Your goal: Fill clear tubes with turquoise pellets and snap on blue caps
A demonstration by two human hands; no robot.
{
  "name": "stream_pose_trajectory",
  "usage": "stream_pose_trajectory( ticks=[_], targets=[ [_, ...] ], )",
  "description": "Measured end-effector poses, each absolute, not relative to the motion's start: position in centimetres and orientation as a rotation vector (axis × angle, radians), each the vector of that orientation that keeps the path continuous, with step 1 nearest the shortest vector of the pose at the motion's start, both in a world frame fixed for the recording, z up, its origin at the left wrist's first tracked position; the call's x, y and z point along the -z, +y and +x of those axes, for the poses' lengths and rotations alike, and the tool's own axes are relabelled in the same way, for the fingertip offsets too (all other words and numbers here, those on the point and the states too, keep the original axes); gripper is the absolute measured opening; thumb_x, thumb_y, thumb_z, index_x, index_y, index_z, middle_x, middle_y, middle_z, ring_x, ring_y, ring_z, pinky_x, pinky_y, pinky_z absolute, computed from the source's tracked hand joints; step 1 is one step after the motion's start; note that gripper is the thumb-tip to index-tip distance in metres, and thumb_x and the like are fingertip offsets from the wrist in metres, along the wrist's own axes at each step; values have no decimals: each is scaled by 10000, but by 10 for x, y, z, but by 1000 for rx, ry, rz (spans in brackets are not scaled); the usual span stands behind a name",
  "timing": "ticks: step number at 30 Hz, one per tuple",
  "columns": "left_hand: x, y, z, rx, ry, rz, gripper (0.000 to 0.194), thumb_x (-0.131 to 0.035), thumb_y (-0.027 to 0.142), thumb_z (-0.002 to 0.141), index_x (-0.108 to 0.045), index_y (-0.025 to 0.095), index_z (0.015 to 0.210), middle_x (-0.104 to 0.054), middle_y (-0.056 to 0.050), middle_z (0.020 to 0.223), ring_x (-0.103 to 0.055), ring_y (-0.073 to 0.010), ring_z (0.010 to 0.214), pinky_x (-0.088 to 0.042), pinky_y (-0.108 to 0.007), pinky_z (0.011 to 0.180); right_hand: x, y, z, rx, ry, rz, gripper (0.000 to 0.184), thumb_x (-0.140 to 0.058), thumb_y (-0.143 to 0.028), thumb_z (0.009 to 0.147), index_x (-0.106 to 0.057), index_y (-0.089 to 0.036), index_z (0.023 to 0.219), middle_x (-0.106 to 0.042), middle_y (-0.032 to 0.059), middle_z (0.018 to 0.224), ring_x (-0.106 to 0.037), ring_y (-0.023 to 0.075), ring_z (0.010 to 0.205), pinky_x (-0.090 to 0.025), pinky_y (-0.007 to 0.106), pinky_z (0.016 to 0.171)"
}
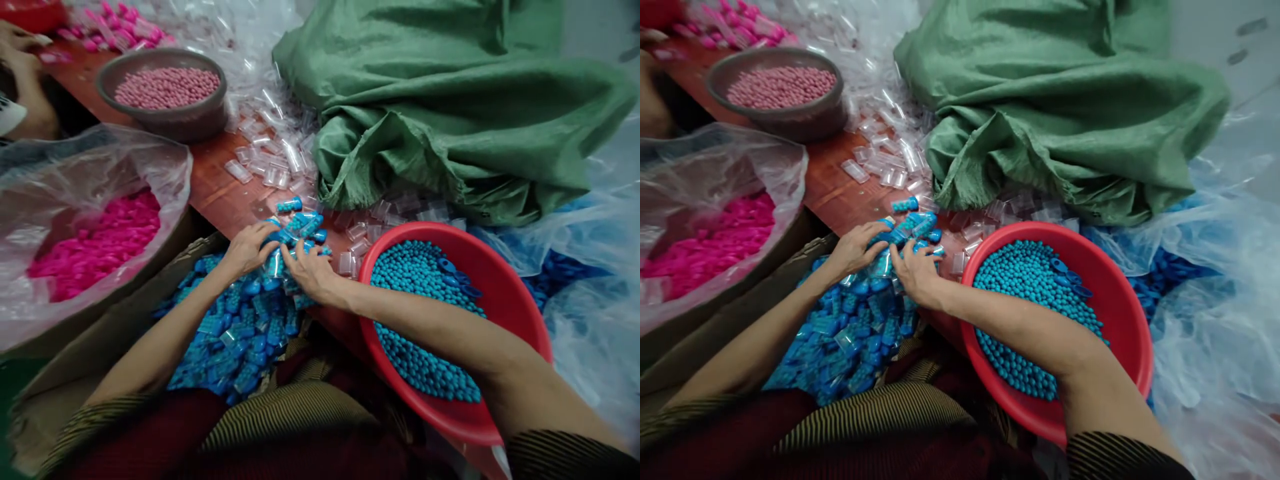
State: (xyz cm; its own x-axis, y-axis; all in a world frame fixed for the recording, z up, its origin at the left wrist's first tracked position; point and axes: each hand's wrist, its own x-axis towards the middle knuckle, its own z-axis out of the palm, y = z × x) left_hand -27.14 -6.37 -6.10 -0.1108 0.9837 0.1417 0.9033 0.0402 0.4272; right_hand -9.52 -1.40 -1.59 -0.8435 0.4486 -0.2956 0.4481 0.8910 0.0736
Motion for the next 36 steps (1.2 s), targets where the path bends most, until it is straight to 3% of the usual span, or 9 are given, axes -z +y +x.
stream_pose_trajectory(
  ticks=[7,14,16,18,21,25,33,36],
  targets=[
    [73,-121,-275,-891,2350,1685,339,-389,372,892,-580,175,1090,-609,-92,1161,-548,-214,1107,-411,-362,990,22,-37,-113,10,2884,519,535,-149,-106,931,-219,-229,1447,-369,238,1397,-595,291,1001,-571,518,656],
    [71,-141,-271,-849,2770,1426,298,-378,371,890,-617,197,855,-653,-86,937,-586,-248,937,-441,-395,879,10,-22,-113,214,2957,162,486,-204,-131,938,-261,-238,1408,-438,201,1320,-597,256,963,-555,425,668],
    [63,-119,-273,-846,2716,1493,302,-374,371,893,-619,194,899,-653,-87,935,-580,-248,936,-432,-394,882,3,0,-107,171,2933,290,485,-238,-127,930,-271,-199,1408,-474,201,1274,-600,258,962,-542,401,687],
    [57,-83,-279,-859,2568,1613,323,-380,376,895,-605,187,1029,-637,-94,1065,-550,-242,1043,-402,-390,948,0,25,-102,51,2864,473,543,-354,-136,899,-239,-183,1428,-465,210,1284,-606,277,972,-531,384,692],
    [58,-19,-288,-843,2324,1822,477,-405,390,889,-481,114,1271,-494,-138,1346,-416,-247,1251,-310,-395,1056,5,54,-98,25,2673,616,819,-651,-258,752,-215,-148,1436,-470,230,1276,-626,307,957,-519,374,732],
    [70,36,-285,-615,2101,1932,503,-422,385,884,-471,109,1302,-487,-143,1361,-404,-261,1262,-277,-418,1073,20,63,-99,181,2602,558,1055,-771,-337,627,-154,-105,1451,-480,243,1272,-598,337,1040,-508,364,787],
    [79,-12,-282,-557,2058,1948,406,-409,350,892,-536,158,1227,-566,-110,1235,-506,-236,1142,-379,-372,989,29,15,-114,311,2650,553,963,-709,-223,713,-107,-69,1449,-376,329,1332,-580,343,1078,-517,374,788],
    [80,-57,-292,-620,2120,1915,389,-398,327,890,-553,142,1195,-568,-109,1215,-516,-223,1122,-394,-357,981,29,-16,-126,293,2670,480,818,-589,-143,787,-114,-64,1449,-347,356,1339,-602,329,1039,-523,380,769]
  ],
)
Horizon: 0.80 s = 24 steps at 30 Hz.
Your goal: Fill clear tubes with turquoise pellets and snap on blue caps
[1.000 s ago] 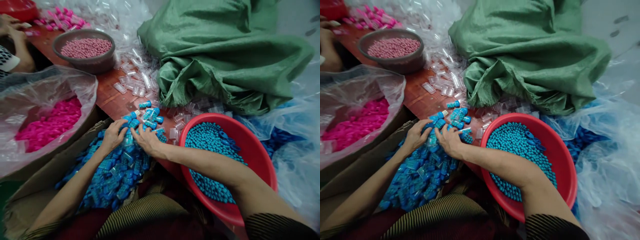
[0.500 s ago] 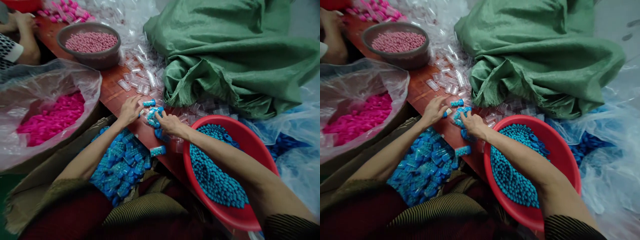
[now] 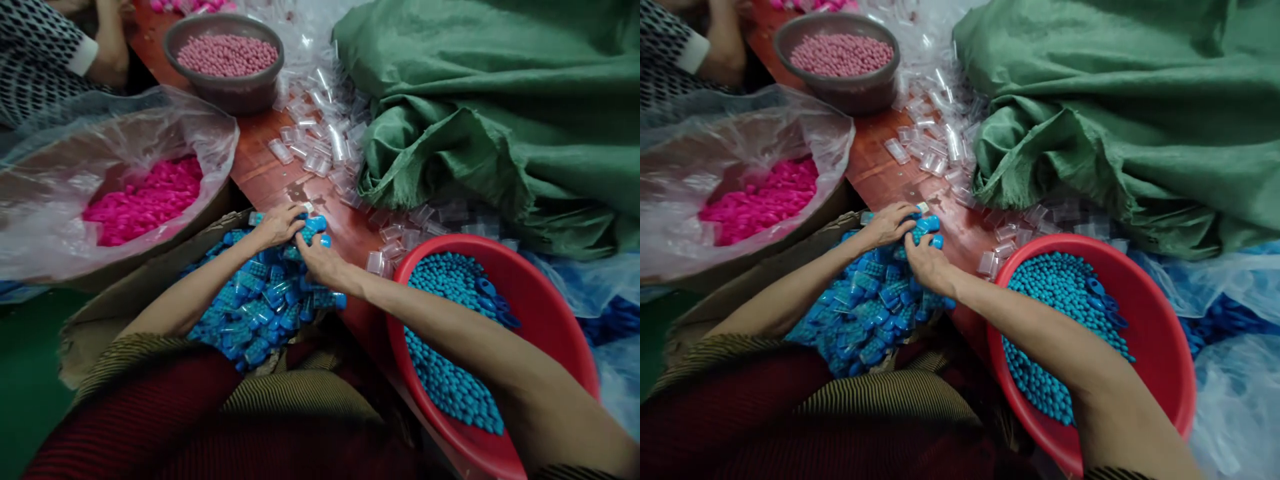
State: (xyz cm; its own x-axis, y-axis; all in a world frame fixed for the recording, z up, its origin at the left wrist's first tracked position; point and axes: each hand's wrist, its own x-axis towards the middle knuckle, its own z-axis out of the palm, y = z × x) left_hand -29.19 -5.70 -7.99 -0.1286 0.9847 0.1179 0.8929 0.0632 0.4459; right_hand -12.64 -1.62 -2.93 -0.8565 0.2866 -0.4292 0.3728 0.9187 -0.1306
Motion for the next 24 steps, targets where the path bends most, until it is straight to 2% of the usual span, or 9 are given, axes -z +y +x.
stream_pose_trajectory(
  ticks=[3,5,9,12,14,17,19,22,24],
  targets=[
    [83,-106,-304,-689,2268,1824,372,-410,357,884,-587,148,1138,-583,-98,1188,-534,-220,1092,-408,-355,966,30,-39,-139,318,2739,343,724,-462,-70,819,-126,-101,1459,-389,309,1322,-620,290,995,-527,395,769],
    [85,-138,-306,-672,2397,1709,344,-424,366,881,-619,154,1068,-629,-89,1099,-568,-219,1017,-429,-348,917,29,-44,-146,399,2741,227,702,-465,-106,826,-159,-136,1458,-453,248,1280,-626,269,959,-530,392,758],
    [94,-187,-273,-661,2845,1328,326,-381,315,904,-643,148,806,-654,-82,789,-583,-206,762,-446,-326,726,19,-31,-144,465,2700,82,501,-511,-269,861,-387,-173,1336,-581,141,1154,-627,250,939,-508,358,752],
    [106,-199,-214,-790,2721,1641,364,-335,268,922,-614,158,716,-601,-71,675,-546,-186,697,-429,-314,672,11,-15,-129,431,2728,99,326,-490,-308,891,-508,-184,1191,-645,100,1084,-630,232,951,-480,310,748],
    [118,-193,-173,-747,2376,1955,317,-370,268,907,-625,164,750,-615,-83,745,-553,-187,760,-442,-324,711,10,-6,-117,402,2735,157,290,-467,-323,906,-540,-198,1157,-668,87,1067,-637,227,953,-470,287,725],
    [139,-169,-134,-393,2066,2087,242,-409,232,876,-629,155,807,-634,-97,831,-572,-213,821,-469,-366,733,15,2,-104,388,2761,263,333,-441,-339,920,-536,-202,1208,-672,91,1107,-632,230,1005,-467,288,749],
    [154,-150,-128,-239,2050,2049,248,-399,190,873,-635,136,931,-649,-123,971,-580,-238,943,-472,-411,831,20,4,-100,406,2765,299,361,-447,-337,918,-526,-195,1241,-667,96,1135,-627,232,1033,-469,294,774],
    [173,-127,-137,-180,2120,2000,365,-330,121,887,-571,116,1160,-598,-144,1194,-498,-253,1172,-387,-450,1004,24,3,-101,445,2709,280,369,-473,-330,906,-532,-201,1246,-676,92,1121,-632,236,1029,-473,298,775],
    [181,-117,-148,-138,2180,1954,413,-286,104,897,-529,111,1231,-564,-154,1252,-453,-262,1232,-360,-477,1029,24,3,-102,463,2677,249,355,-486,-322,897,-548,-203,1226,-681,92,1108,-634,241,1027,-474,299,772]
  ],
)
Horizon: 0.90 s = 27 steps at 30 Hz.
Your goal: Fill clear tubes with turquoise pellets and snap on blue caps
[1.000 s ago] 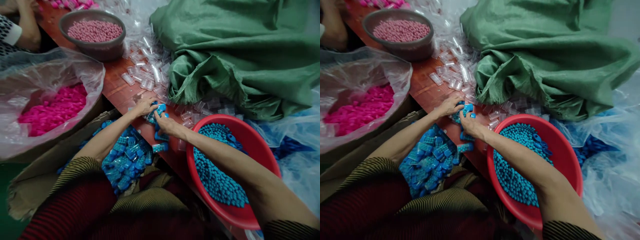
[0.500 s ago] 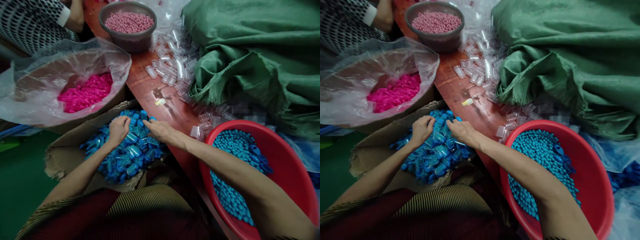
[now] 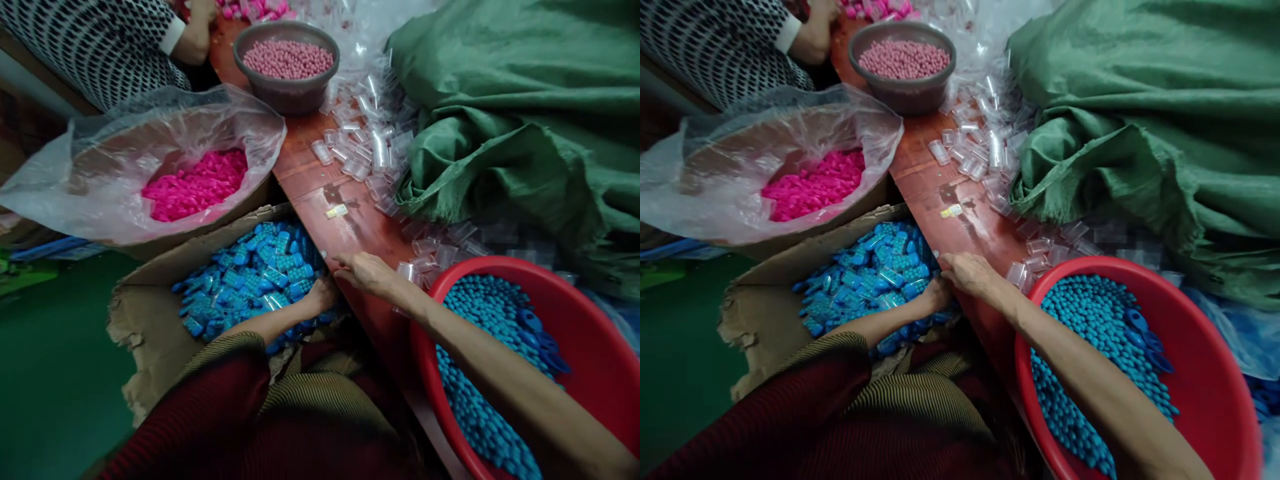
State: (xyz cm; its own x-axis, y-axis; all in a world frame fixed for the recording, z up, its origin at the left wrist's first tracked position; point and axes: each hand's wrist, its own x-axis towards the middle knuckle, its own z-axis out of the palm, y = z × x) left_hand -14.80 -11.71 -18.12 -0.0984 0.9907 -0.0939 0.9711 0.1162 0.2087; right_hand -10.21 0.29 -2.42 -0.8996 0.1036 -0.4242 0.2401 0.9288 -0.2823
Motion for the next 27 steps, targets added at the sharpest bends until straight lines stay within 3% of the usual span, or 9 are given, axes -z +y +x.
stream_pose_trajectory(
  ticks=[5,9,16,22,27],
  targets=[
    [183,-121,-177,12,2337,1824,428,-333,91,866,-551,140,1231,-485,-188,1338,-406,-371,1251,-373,-636,939,20,5,-101,445,2634,268,335,-464,-316,902,-563,-190,1196,-686,113,1079,-641,248,1008,-475,301,751],
    [172,-151,-203,119,2412,1750,368,-374,157,869,-621,124,1139,-528,-228,1246,-373,-466,1234,-344,-743,834,14,5,-99,437,2606,276,339,-461,-311,903,-569,-178,1196,-685,122,1083,-642,243,1005,-470,290,754],
    [163,-214,-232,392,2509,1579,444,-343,343,913,-532,183,1282,-342,-220,1406,-158,-471,1347,-347,-690,873,11,7,-92,530,2666,262,352,-478,-304,905,-562,-166,1218,-666,127,1129,-630,242,1028,-469,298,793],
    [165,-264,-230,492,2606,1373,485,-328,343,915,-427,242,1379,-343,-237,1393,-186,-514,1311,-371,-677,832,13,11,-79,574,2720,252,373,-480,-280,896,-554,-152,1239,-674,132,1100,-637,243,1003,-475,317,791],
    [164,-295,-226,577,2626,1247,499,-336,361,908,-424,222,1379,-338,-277,1391,-229,-535,1283,-396,-665,788,-1,6,-64,603,2761,186,366,-489,-283,897,-558,-156,1233,-683,121,1087,-644,239,990,-480,312,782]
  ],
)
